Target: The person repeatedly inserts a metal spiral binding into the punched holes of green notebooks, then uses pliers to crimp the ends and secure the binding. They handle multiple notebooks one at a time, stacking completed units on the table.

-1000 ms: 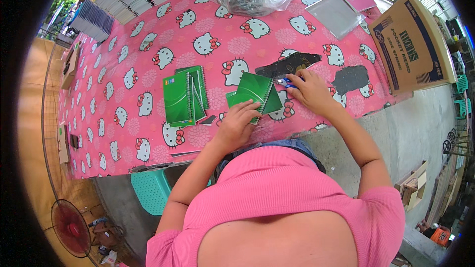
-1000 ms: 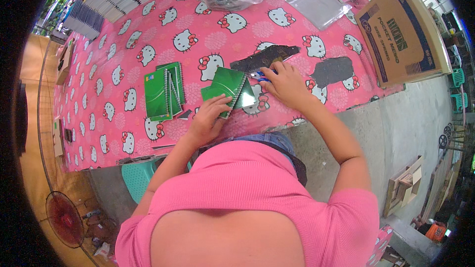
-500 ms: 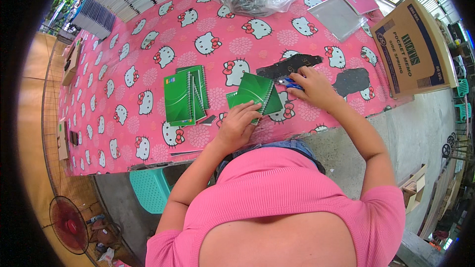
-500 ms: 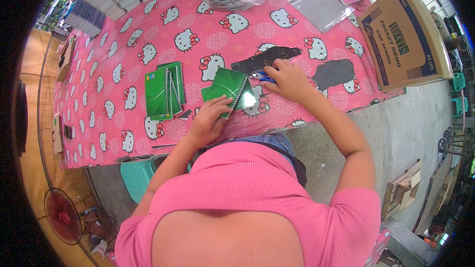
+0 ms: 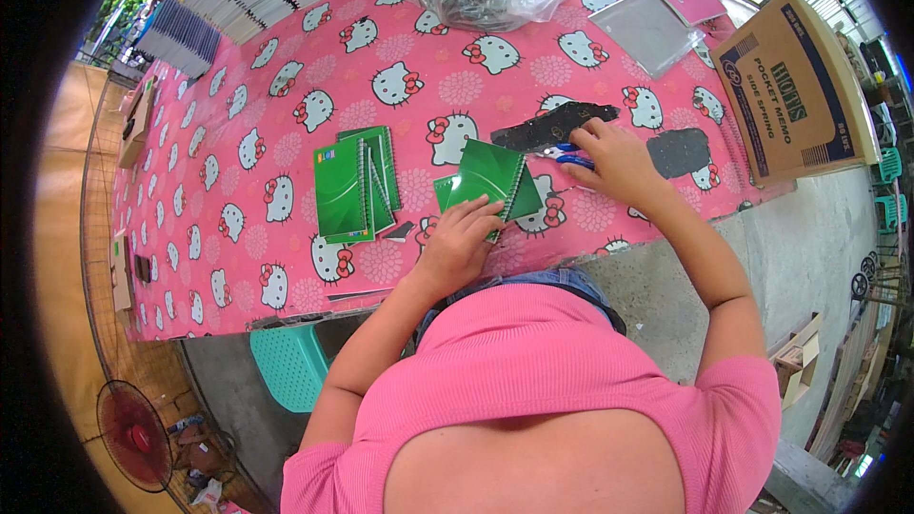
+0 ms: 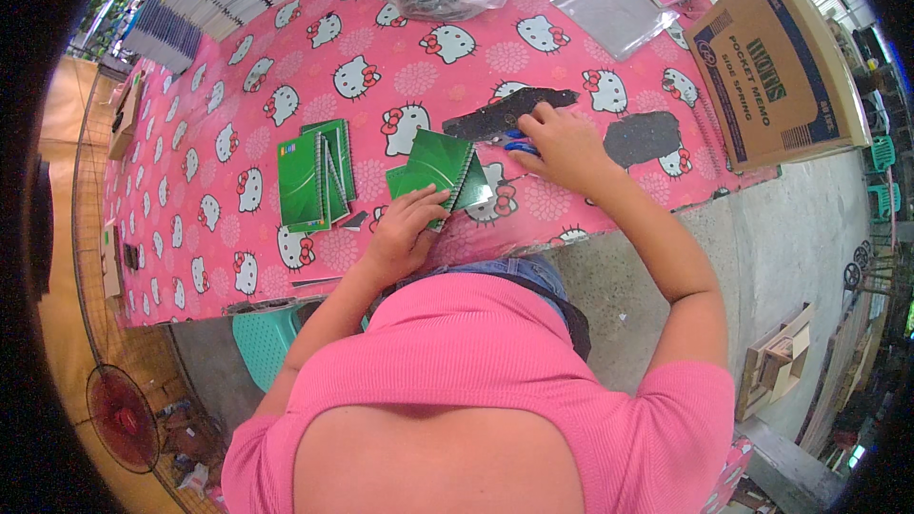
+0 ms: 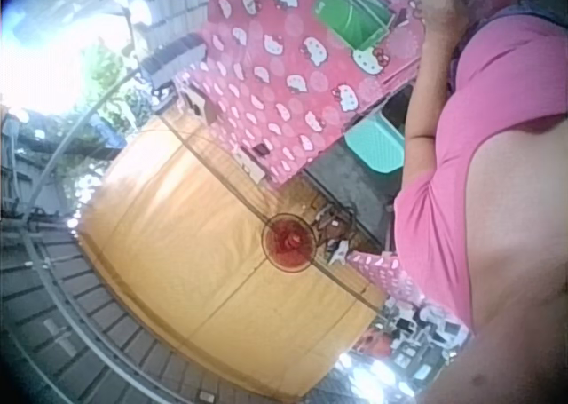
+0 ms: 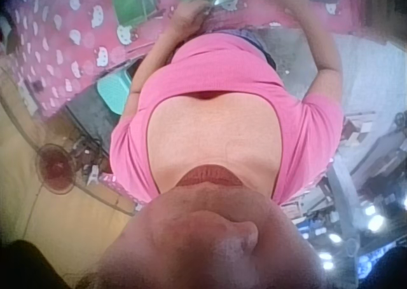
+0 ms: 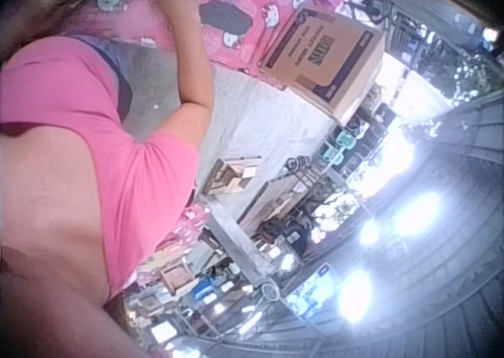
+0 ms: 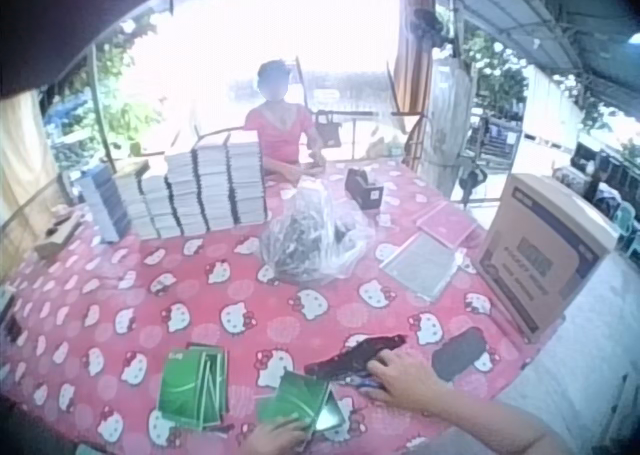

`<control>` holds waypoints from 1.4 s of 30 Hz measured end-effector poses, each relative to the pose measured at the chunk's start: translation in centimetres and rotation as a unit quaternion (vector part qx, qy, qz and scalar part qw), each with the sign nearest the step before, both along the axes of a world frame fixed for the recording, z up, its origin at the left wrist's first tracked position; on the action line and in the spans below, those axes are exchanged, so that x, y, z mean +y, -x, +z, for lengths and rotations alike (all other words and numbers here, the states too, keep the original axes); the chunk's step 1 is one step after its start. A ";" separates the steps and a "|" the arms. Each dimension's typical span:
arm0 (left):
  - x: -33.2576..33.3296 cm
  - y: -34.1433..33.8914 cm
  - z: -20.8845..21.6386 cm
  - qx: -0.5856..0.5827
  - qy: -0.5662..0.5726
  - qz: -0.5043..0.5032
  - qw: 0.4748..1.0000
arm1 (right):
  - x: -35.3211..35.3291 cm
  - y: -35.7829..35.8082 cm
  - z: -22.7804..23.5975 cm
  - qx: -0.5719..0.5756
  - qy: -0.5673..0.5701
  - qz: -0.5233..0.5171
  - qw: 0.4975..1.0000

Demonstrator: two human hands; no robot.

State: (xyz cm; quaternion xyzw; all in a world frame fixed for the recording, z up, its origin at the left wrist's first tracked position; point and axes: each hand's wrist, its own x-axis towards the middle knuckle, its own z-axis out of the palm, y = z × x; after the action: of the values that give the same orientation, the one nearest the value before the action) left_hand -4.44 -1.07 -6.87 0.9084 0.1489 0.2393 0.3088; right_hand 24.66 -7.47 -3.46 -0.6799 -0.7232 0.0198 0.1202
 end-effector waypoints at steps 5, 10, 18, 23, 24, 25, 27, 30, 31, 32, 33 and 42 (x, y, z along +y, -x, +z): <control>0.1 0.1 -0.3 0.010 -0.026 -0.002 1.000 | 0.6 0.5 -0.4 -0.030 -0.080 0.042 0.995; -0.1 -0.1 -0.3 0.023 -0.034 0.007 0.999 | 0.9 0.8 0.3 0.083 0.068 -0.019 0.994; -0.1 -0.1 -0.1 0.038 -0.043 0.006 0.998 | 1.0 1.3 1.0 0.103 0.023 -0.006 0.994; -0.3 -0.5 -0.1 0.051 -0.049 0.007 0.997 | 2.1 0.0 0.8 0.424 0.346 -0.184 0.816; -0.4 -0.6 -0.1 0.056 -0.053 0.009 0.997 | 2.1 0.1 1.1 0.440 0.362 -0.194 0.799; -0.5 -0.6 -0.2 0.060 -0.054 0.011 0.997 | 2.1 0.2 1.7 0.456 0.377 -0.204 0.780; -0.5 -0.7 -0.3 0.066 -0.058 0.014 0.996 | 1.6 0.7 1.8 0.388 0.311 -0.163 0.852; -0.5 -0.7 -0.1 0.072 -0.056 0.012 0.996 | 0.1 1.7 1.3 0.144 0.076 -0.041 0.986; -0.5 -0.7 0.0 0.072 -0.057 0.011 0.996 | 0.0 1.8 1.5 0.091 0.021 -0.030 0.995; -0.5 -0.7 0.0 0.073 -0.058 0.011 0.996 | -0.1 1.8 1.6 0.037 -0.034 -0.019 0.999; -0.5 -0.7 0.0 0.072 -0.059 0.009 0.996 | 0.0 1.8 1.5 0.026 -0.044 -0.010 0.999; -0.5 -0.7 0.2 0.074 -0.046 0.009 0.996 | 0.9 2.2 1.3 0.005 -0.006 -0.007 1.000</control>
State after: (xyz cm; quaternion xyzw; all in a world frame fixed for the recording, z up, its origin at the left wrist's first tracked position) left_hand -3.73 -1.56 -6.70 0.9355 0.1682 0.1803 0.2530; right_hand 22.43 -6.57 -2.19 -0.6838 -0.7181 0.0182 0.1282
